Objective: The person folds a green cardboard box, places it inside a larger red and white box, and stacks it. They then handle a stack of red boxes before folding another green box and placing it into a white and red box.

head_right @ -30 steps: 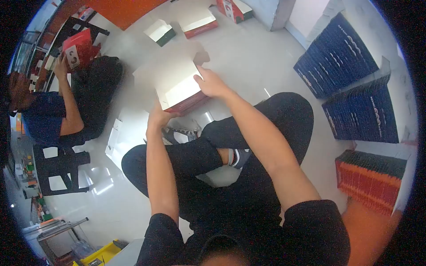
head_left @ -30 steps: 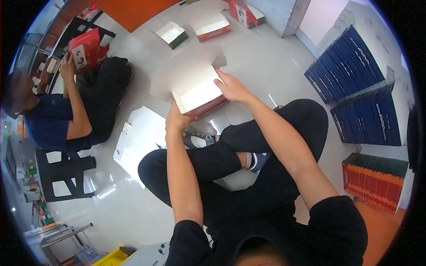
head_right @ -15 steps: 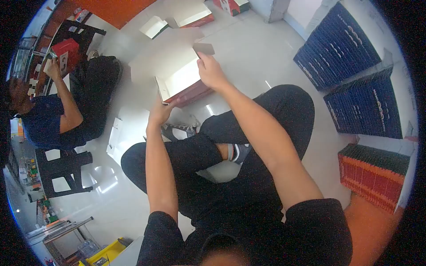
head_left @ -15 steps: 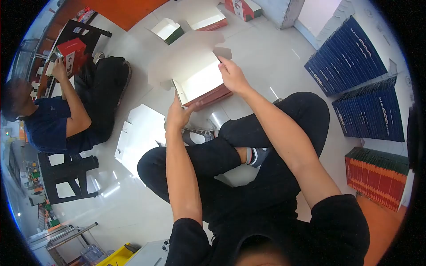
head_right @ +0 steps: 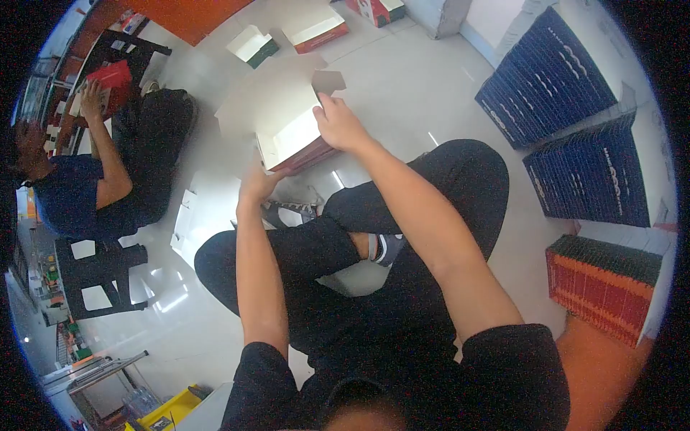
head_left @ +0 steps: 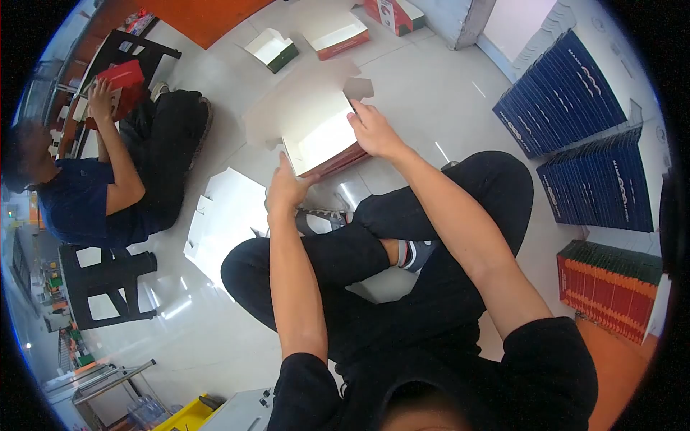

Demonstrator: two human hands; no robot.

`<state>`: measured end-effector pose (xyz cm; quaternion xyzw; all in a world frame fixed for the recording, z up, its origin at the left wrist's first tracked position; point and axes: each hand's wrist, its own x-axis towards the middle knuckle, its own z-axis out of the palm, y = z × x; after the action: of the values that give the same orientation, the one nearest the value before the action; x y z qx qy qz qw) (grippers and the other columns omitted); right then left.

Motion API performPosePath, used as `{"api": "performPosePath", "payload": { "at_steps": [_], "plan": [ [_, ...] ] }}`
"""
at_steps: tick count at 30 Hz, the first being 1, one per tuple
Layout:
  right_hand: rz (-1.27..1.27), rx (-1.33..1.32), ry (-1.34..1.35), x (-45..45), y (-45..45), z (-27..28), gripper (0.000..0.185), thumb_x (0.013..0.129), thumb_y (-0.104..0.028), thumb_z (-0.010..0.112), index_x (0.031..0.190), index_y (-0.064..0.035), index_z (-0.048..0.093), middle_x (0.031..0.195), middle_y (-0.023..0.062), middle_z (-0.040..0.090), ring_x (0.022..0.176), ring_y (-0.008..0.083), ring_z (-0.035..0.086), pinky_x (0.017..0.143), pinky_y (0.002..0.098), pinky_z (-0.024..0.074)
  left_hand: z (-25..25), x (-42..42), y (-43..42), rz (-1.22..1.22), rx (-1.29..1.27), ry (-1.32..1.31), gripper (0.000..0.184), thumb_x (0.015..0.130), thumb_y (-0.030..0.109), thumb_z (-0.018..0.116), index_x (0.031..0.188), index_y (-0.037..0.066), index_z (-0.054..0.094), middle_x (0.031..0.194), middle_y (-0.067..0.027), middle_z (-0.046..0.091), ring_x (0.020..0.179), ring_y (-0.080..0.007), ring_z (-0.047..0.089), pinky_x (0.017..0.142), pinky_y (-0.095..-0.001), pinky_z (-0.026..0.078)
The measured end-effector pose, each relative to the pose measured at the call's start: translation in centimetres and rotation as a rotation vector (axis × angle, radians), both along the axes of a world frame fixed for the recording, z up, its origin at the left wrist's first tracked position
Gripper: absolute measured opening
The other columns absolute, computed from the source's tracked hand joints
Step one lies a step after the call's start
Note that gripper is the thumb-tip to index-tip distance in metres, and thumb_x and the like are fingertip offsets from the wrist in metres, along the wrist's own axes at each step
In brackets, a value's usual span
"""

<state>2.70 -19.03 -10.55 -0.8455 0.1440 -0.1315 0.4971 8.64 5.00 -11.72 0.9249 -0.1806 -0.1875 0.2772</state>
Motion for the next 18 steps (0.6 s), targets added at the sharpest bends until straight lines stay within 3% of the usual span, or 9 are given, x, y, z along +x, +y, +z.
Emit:
{"api": "performPosePath", "payload": {
  "at_steps": [3,5,6,8,9,12,14,16,18],
  "plan": [
    [0.079,0.044,0.016,0.5,-0.6,-0.7,0.051,0.104,-0.032,0.043,0.139,0.0046,0.05,0.138,0.0302,0.053,0.131,0.0453,0.049,0.112,0.0464,0.0375,2.7,-1.6,-1.6,0.059,0.244,-0.3,0.091,0.079,0.039,0.082,0.151,0.005,0.036,0.139,-0.0232,0.056,0.112,-0.0411,0.065,0.098,-0.0502,0.048],
    [0.097,0.284,0.119,0.5,-0.9,0.2,0.05,0.104,-0.03,0.044,0.143,0.0012,0.049,0.142,0.0223,0.053,0.131,0.0383,0.05,0.112,0.0459,0.0385,3.2,-2.6,-3.6,-0.236,0.003,-0.757,0.088,0.082,0.034,0.08,0.153,0.01,0.035,0.142,-0.0188,0.051,0.102,-0.0414,0.067,0.091,-0.0511,0.051],
    [0.123,0.523,0.218,0.4,-1.1,0.9,0.05,0.105,-0.029,0.045,0.146,-0.0023,0.048,0.145,0.0145,0.053,0.131,0.0313,0.051,0.111,0.0455,0.0396,4.2,-3.5,-5.1,-0.245,0.003,-0.754,0.088,0.082,0.034,0.08,0.153,0.01,0.035,0.142,-0.0188,0.051,0.102,-0.0414,0.067,0.091,-0.0511,0.051],
    [0.207,0.668,0.375,-0.3,-2.0,3.2,0.048,0.104,-0.027,0.046,0.146,-0.0042,0.048,0.146,0.0126,0.052,0.13,0.028,0.051,0.11,0.047,0.0405,6.3,-5.2,-8.1,-0.329,-0.117,-0.283,0.085,0.085,0.02,0.078,0.157,0.017,0.033,0.134,-0.0184,0.058,0.109,-0.0352,0.067,0.093,-0.0439,0.053],
    [0.299,0.808,0.532,-0.5,-2.5,3.7,0.047,0.103,-0.025,0.047,0.147,-0.006,0.048,0.147,0.0107,0.051,0.129,0.0248,0.051,0.109,0.0485,0.0414,5.4,-5.0,-8.5,-0.311,-0.132,-0.281,0.071,0.089,0.016,0.074,0.152,0.018,0.041,0.129,-0.0187,0.062,0.101,-0.0335,0.071,0.085,-0.0432,0.056],
    [0.353,0.702,0.445,-0.4,-2.4,1.3,0.042,0.102,-0.022,0.048,0.141,-0.0065,0.052,0.147,0.0124,0.05,0.129,0.0233,0.05,0.104,0.0512,0.0458,4.2,-4.2,-8.1,-0.354,-0.228,-0.209,0.055,0.089,0.013,0.073,0.141,0.014,0.055,0.121,-0.0189,0.067,0.093,-0.0344,0.073,0.079,-0.0425,0.057],
    [0.312,0.685,0.399,-0.1,-2.3,-0.3,0.039,0.096,-0.011,0.057,0.135,-0.0038,0.056,0.143,0.0142,0.054,0.119,0.0232,0.059,0.09,0.0444,0.0561,4.5,-4.5,-7.5,-0.391,-0.296,-0.302,0.037,0.09,0.011,0.071,0.126,0.008,0.064,0.107,-0.0188,0.073,0.086,-0.033,0.074,0.074,-0.0402,0.057],
    [0.334,0.286,0.304,-0.5,-1.6,-0.3,0.048,0.079,0.0,0.064,0.126,-0.0024,0.065,0.119,0.0169,0.07,0.106,0.0299,0.069,0.085,0.0426,0.0571,5.9,-5.1,-6.9,-0.28,-0.225,-0.215,0.027,0.087,0.012,0.073,0.113,0.008,0.068,0.098,-0.0186,0.073,0.089,-0.0384,0.07,0.078,-0.045,0.054],
    [0.33,0.189,0.249,-0.4,-1.1,-0.5,0.048,0.076,0.001,0.065,0.124,-0.0012,0.066,0.116,0.0174,0.072,0.103,0.0302,0.071,0.082,0.0425,0.0583,5.5,-5.0,-6.4,-0.26,-0.218,-0.196,0.025,0.087,0.012,0.073,0.112,0.008,0.068,0.093,-0.0189,0.073,0.085,-0.0389,0.07,0.076,-0.0452,0.054]
  ]
}}
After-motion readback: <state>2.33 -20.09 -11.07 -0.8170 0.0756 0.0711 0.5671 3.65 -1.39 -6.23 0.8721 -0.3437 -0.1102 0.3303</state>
